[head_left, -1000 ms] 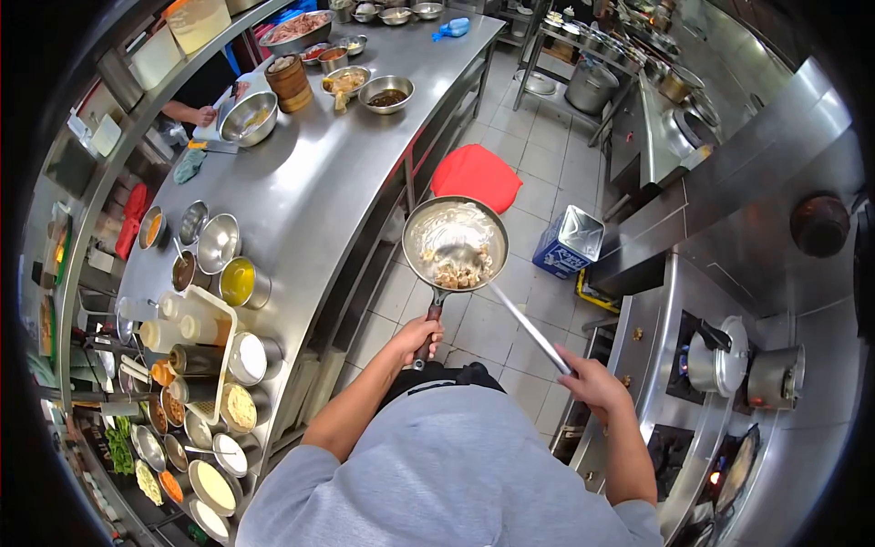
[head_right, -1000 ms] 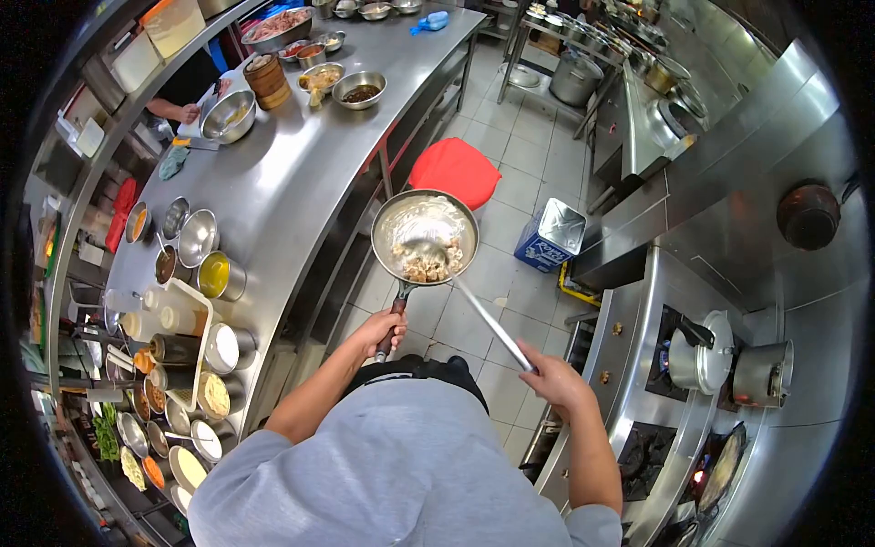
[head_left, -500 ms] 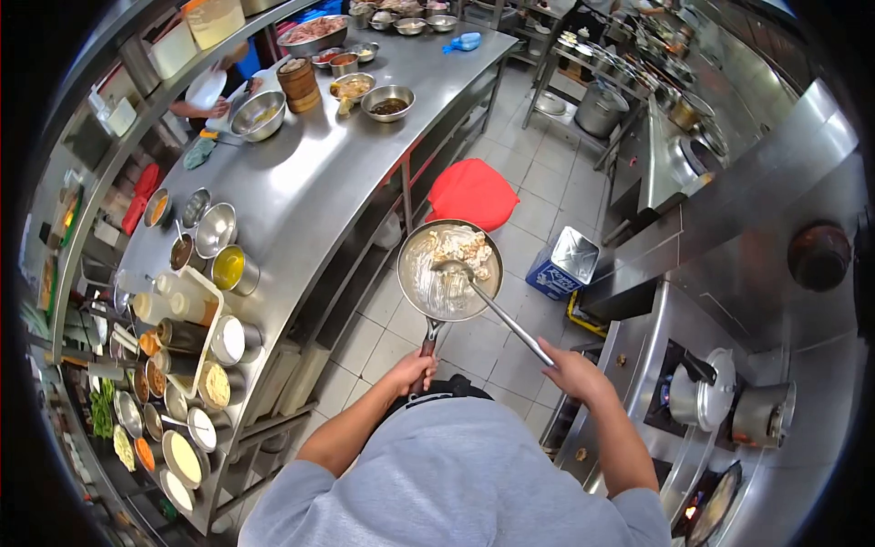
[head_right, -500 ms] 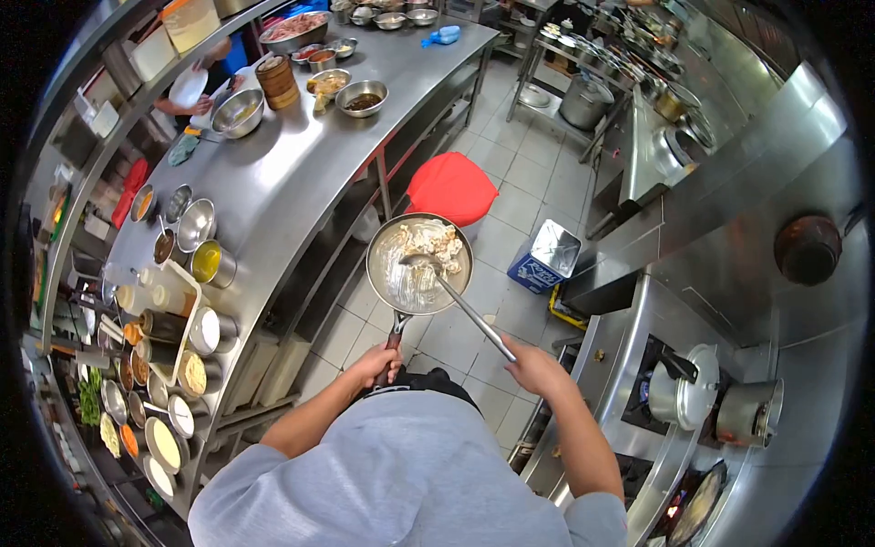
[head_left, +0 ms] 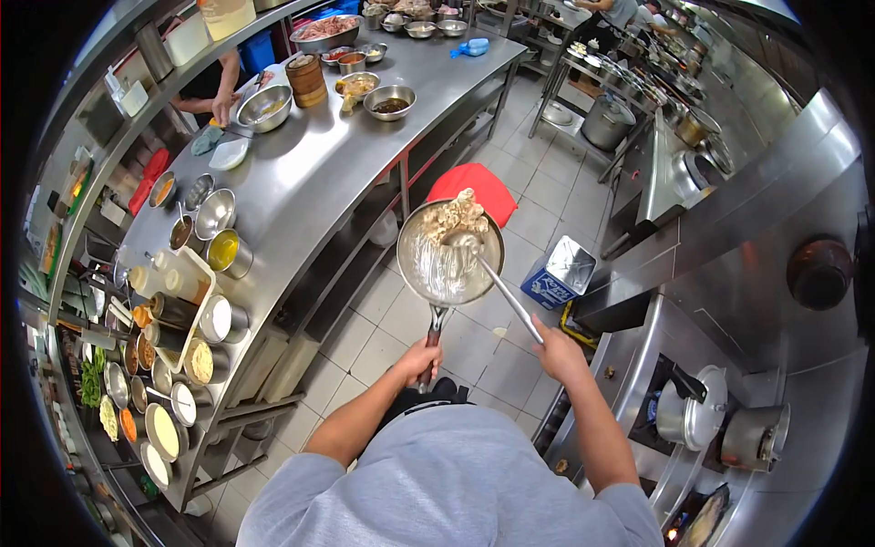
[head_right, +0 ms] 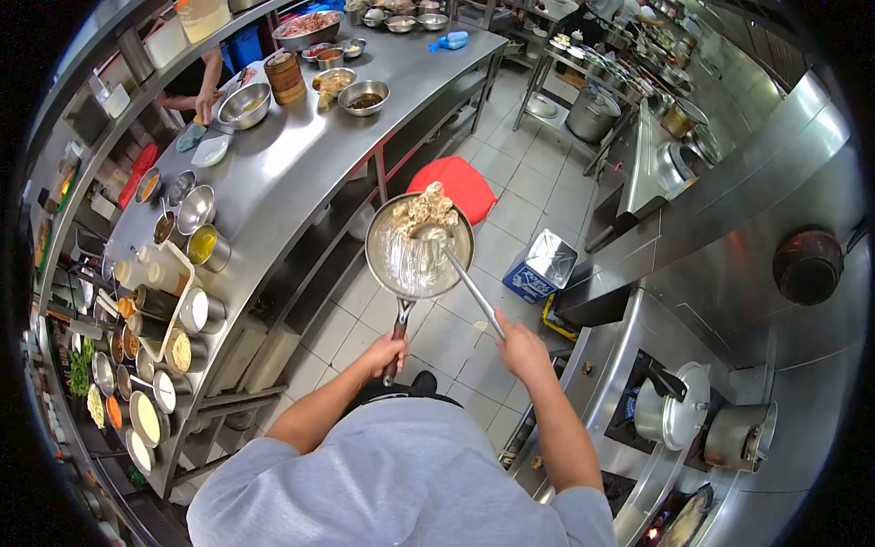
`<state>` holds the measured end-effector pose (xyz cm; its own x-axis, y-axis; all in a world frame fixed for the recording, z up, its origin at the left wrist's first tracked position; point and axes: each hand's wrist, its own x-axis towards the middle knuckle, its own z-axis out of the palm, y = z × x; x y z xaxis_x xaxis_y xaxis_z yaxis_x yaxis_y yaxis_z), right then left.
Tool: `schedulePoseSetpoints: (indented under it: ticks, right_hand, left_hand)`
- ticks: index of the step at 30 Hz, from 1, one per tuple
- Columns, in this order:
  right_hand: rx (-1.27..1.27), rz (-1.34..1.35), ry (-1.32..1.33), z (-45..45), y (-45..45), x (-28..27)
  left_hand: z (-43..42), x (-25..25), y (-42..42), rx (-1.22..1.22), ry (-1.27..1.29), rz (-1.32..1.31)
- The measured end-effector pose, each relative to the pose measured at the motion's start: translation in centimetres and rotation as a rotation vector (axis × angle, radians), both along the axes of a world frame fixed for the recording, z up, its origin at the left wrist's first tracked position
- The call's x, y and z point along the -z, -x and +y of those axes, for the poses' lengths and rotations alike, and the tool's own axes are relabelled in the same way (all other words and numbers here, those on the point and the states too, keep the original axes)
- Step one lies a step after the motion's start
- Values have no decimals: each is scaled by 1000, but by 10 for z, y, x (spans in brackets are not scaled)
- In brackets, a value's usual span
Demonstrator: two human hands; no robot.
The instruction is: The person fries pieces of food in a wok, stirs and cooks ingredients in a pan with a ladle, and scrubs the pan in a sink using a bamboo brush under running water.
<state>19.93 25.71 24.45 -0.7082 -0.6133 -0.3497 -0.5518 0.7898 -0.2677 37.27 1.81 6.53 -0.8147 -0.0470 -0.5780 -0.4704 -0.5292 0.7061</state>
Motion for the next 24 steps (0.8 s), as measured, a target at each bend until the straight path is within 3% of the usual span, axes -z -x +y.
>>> schedulePoseSetpoints:
  ticks: [3,7,12,17,19,21,23,24]
  right_hand:
    - [-29,-58,99,28,-7,6]
    - [360,-574,182,53,-26,-12]
    - [441,-609,329,35,-28,24]
    - [480,-670,477,-48,-19,66]
    - [439,-779,585,-73,-20,78]
    - [365,-718,518,-77,-18,77]
    - [132,-600,324,-63,-12,61]
    - [-102,-362,341,-44,2,82]
  left_hand:
    - [5,-3,0,-36,24,-26]
    - [-4,-11,19,-81,-52,-60]
    - [7,-18,31,-136,-41,-29]
    - [19,-40,40,-132,-16,1]
    - [15,-44,39,-132,-24,4]
    - [8,-46,36,-117,-78,-15]
    - [2,-56,27,-146,-70,-30]
    - [-2,-59,23,-147,-57,-46]
